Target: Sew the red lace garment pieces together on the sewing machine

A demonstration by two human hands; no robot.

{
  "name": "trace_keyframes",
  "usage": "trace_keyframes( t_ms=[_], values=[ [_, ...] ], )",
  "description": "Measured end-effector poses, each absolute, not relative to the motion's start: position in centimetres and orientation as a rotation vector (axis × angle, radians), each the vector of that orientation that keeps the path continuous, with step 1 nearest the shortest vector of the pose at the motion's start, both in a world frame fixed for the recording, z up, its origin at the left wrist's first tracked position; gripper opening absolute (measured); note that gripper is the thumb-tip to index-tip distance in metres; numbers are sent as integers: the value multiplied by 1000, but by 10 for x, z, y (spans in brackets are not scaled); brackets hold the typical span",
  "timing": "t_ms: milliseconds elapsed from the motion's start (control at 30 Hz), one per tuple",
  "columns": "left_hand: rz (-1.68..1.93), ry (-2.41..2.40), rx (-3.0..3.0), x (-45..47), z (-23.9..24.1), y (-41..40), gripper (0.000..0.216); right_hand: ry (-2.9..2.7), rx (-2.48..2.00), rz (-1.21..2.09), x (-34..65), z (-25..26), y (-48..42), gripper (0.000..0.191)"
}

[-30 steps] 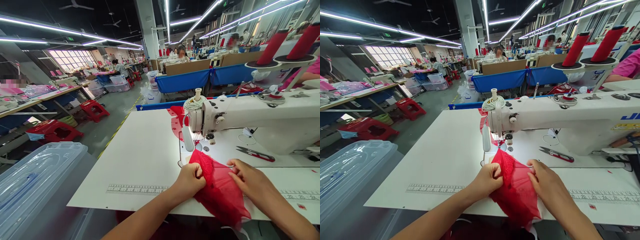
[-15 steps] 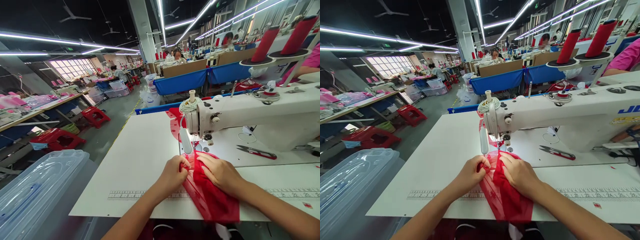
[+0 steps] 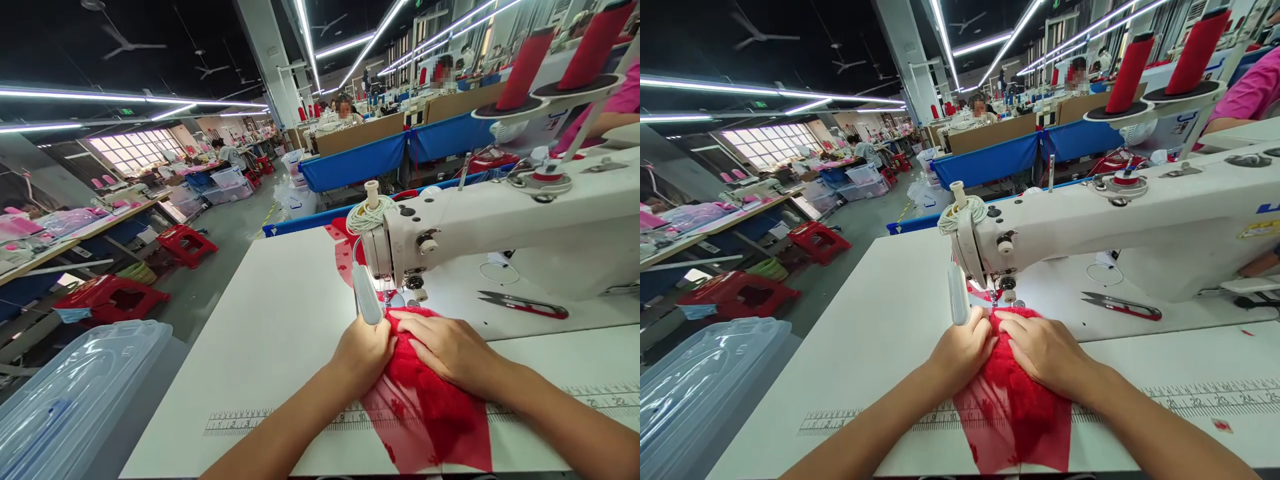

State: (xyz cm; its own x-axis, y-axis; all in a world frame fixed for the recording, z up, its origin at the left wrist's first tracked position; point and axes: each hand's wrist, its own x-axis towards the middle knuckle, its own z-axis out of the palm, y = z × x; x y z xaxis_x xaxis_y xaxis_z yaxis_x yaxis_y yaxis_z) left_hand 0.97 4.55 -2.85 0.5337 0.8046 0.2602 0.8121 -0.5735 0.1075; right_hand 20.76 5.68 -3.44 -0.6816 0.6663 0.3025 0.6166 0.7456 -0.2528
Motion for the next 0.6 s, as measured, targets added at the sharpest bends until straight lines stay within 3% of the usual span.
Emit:
trace_keyframes(
  t_ms=[100, 267, 600],
  values=[
    [-468, -1472, -2694, 8, -32, 44, 12, -2544, -985, 96, 208, -36, 58, 31],
    [-461, -1372, -2682, 9, -26, 40, 32, -2505, -980, 22, 207, -40, 58, 34],
    [-461, -1371, -2639, 9, -34, 39, 37, -2483, -1055, -4, 205, -37, 58, 31]
  ],
)
